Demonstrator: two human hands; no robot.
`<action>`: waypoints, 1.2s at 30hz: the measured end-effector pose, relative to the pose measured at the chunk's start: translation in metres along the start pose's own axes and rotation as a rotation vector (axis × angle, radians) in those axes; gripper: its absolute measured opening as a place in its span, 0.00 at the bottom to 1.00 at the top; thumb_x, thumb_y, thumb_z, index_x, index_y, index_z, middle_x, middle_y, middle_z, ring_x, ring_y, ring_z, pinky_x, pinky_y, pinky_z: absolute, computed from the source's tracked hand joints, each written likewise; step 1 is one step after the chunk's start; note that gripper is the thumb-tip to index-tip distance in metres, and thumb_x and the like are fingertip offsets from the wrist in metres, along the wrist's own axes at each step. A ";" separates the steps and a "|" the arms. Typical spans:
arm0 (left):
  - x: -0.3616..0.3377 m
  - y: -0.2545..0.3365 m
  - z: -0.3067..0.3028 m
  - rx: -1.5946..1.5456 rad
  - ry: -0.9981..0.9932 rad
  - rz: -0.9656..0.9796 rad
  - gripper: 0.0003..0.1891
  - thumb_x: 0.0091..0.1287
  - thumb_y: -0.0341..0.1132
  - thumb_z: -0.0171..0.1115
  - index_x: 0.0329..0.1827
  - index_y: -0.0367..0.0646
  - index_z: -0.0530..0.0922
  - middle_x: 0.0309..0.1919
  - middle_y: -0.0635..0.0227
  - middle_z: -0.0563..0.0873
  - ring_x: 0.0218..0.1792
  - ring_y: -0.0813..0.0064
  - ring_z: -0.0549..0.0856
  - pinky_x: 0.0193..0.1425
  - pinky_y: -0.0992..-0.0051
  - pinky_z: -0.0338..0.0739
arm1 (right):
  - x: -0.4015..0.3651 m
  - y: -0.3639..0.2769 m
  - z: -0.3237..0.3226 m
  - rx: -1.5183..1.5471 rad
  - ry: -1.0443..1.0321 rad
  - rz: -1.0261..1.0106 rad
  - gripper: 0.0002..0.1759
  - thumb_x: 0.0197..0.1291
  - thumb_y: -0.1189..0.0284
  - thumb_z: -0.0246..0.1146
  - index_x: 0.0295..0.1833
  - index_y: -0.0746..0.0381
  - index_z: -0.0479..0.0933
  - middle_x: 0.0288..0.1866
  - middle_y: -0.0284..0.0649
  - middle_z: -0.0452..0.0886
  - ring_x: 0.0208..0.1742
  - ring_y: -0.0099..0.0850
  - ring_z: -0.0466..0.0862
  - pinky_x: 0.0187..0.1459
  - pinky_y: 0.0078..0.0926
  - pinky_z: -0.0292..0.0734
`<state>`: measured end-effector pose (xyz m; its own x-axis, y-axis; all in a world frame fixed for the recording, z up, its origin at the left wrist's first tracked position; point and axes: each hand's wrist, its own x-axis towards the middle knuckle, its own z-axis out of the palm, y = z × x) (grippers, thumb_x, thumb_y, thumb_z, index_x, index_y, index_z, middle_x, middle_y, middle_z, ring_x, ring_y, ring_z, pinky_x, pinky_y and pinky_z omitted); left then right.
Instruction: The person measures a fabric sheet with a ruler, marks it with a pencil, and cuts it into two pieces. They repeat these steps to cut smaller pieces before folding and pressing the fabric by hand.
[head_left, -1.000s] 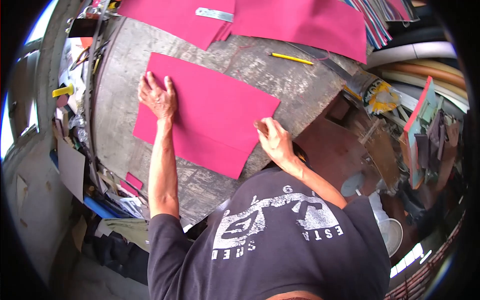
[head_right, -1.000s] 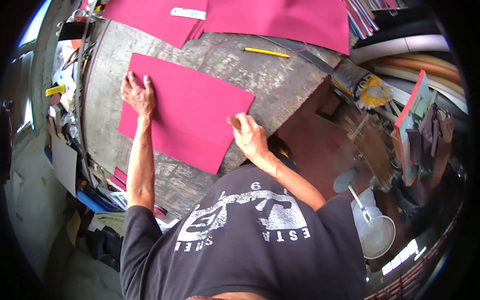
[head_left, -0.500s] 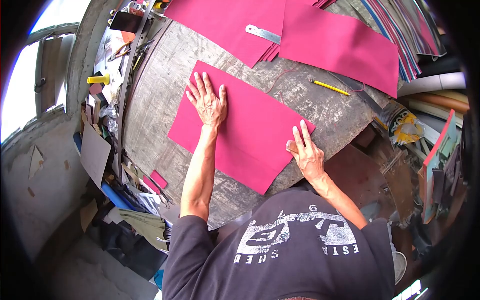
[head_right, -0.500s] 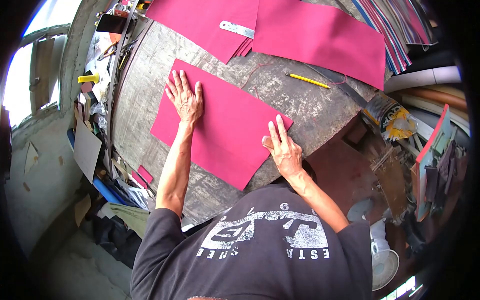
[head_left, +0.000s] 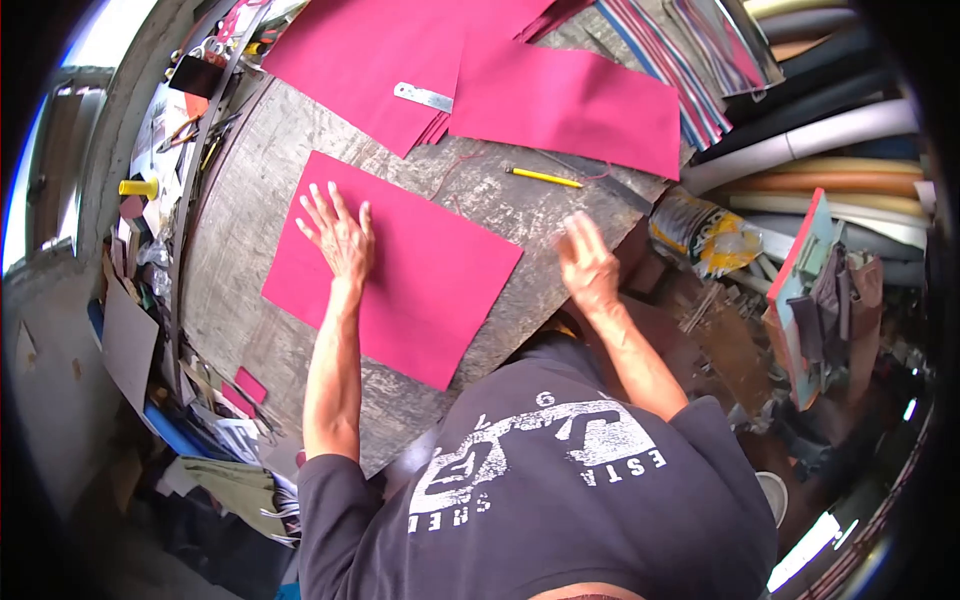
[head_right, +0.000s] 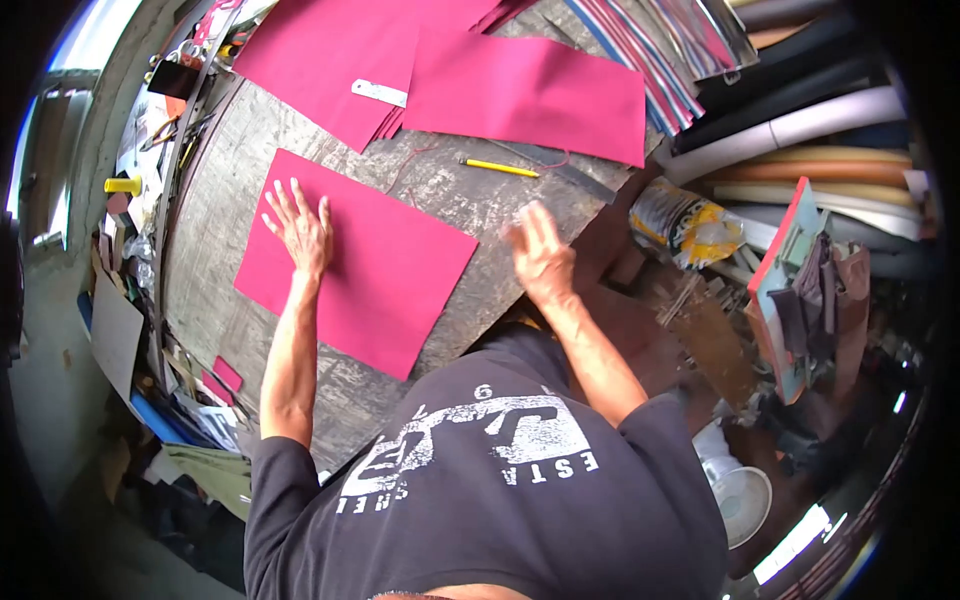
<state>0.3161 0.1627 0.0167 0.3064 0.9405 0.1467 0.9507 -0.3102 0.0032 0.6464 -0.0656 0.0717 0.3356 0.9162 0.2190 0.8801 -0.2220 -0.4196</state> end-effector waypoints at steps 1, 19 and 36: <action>-0.018 0.013 -0.001 -0.042 0.016 -0.016 0.39 0.76 0.57 0.53 0.82 0.39 0.60 0.83 0.46 0.53 0.83 0.41 0.47 0.82 0.37 0.36 | 0.013 0.026 -0.005 -0.044 0.033 0.034 0.23 0.62 0.68 0.70 0.62 0.61 0.79 0.64 0.47 0.80 0.55 0.48 0.87 0.47 0.39 0.88; -0.088 0.071 -0.019 -0.347 -0.007 -0.226 0.40 0.71 0.57 0.58 0.80 0.41 0.63 0.83 0.48 0.54 0.83 0.44 0.51 0.82 0.42 0.44 | 0.124 0.072 -0.119 0.460 -0.864 0.153 0.11 0.63 0.74 0.67 0.47 0.67 0.77 0.32 0.29 0.75 0.34 0.20 0.75 0.38 0.23 0.72; -0.116 -0.122 0.020 -0.250 0.265 -0.258 0.31 0.74 0.37 0.52 0.78 0.33 0.62 0.79 0.49 0.63 0.81 0.51 0.59 0.84 0.52 0.51 | -0.094 -0.165 0.025 0.403 -0.510 -0.284 0.18 0.64 0.67 0.71 0.54 0.64 0.76 0.38 0.56 0.83 0.37 0.57 0.86 0.36 0.48 0.83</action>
<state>0.1650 0.0939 -0.0209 0.0073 0.9337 0.3579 0.9435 -0.1250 0.3068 0.4614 -0.1071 0.0983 -0.1745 0.9842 -0.0299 0.6844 0.0995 -0.7223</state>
